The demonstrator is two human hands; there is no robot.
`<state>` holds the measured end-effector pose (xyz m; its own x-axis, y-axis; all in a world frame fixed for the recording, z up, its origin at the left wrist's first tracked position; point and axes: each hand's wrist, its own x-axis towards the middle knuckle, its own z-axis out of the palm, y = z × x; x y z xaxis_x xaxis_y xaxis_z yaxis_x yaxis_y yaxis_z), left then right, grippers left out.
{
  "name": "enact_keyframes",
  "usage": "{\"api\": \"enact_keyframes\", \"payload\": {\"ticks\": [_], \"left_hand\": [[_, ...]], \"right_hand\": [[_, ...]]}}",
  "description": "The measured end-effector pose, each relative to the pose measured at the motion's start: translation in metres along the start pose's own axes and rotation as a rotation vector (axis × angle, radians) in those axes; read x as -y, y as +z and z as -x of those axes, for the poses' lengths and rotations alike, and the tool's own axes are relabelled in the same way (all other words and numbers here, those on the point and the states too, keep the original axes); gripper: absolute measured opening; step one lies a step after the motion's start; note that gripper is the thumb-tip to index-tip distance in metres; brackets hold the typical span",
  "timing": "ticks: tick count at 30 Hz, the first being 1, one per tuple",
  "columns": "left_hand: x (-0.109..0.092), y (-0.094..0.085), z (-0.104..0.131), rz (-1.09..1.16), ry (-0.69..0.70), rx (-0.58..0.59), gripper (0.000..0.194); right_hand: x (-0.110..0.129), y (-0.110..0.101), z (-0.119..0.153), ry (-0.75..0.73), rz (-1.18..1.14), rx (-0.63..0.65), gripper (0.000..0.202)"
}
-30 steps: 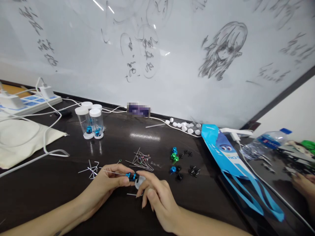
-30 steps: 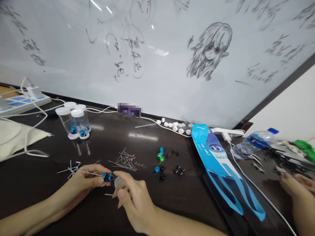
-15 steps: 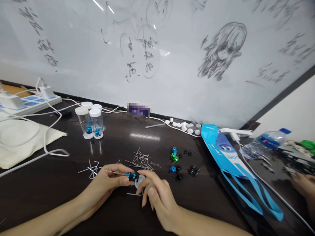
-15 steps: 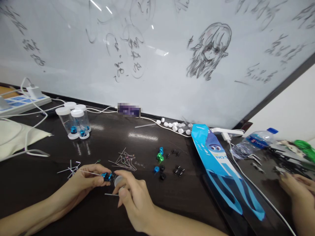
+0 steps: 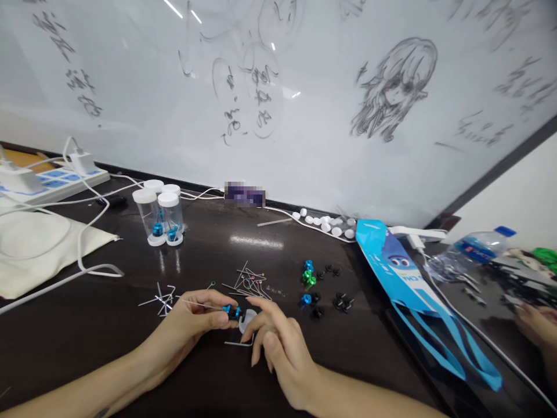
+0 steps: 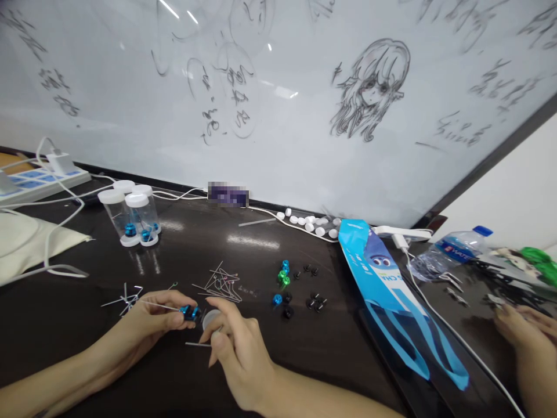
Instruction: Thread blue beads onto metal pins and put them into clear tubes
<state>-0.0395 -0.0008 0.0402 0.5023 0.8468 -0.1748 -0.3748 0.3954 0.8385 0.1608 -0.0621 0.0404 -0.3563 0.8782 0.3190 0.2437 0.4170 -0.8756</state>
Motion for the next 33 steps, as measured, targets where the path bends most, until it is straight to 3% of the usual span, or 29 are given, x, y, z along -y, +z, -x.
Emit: {"api": "enact_keyframes", "payload": {"ticks": [33], "left_hand": [[0.0006,-0.0010,-0.0001,0.003,-0.002,0.010,0.017]], "right_hand": [[-0.0008,0.0000,0.0000,0.001,-0.010,-0.001,0.051]]}}
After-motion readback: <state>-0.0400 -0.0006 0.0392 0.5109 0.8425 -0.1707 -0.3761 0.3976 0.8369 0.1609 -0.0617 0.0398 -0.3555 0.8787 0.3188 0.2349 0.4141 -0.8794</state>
